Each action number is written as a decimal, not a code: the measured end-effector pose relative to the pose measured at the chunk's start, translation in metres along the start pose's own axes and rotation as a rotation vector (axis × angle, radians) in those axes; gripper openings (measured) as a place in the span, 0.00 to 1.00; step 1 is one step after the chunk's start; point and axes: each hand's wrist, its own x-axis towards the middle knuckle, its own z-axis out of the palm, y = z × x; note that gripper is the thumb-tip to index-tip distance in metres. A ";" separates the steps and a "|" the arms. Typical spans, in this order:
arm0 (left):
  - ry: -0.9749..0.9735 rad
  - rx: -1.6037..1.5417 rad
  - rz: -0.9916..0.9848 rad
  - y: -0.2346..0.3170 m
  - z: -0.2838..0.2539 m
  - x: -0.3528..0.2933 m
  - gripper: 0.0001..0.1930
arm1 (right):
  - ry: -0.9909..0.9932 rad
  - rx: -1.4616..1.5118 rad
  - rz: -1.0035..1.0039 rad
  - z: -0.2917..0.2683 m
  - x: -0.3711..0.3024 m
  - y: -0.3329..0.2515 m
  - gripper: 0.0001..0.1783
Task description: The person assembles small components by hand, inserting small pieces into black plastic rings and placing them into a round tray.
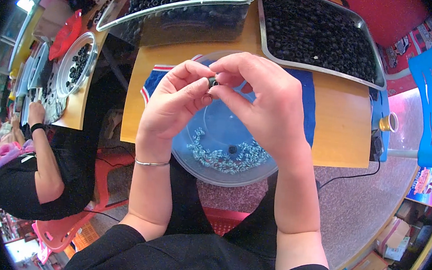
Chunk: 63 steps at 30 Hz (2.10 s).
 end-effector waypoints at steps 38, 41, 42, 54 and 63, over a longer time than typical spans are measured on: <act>0.102 0.003 -0.020 0.006 -0.004 0.001 0.11 | -0.290 -0.503 0.279 -0.018 -0.008 0.022 0.07; 0.073 -0.011 0.002 0.003 -0.002 0.002 0.11 | -0.133 -0.176 0.281 -0.016 0.006 0.010 0.08; 0.077 -0.014 -0.015 0.004 -0.002 0.001 0.11 | -0.080 0.008 0.308 -0.014 0.006 0.009 0.08; 0.094 0.000 -0.073 0.000 0.000 0.002 0.08 | -0.081 0.172 0.136 -0.005 -0.001 0.010 0.07; 0.044 0.018 -0.099 0.001 -0.002 0.001 0.09 | -0.139 0.062 0.098 -0.008 -0.001 0.010 0.09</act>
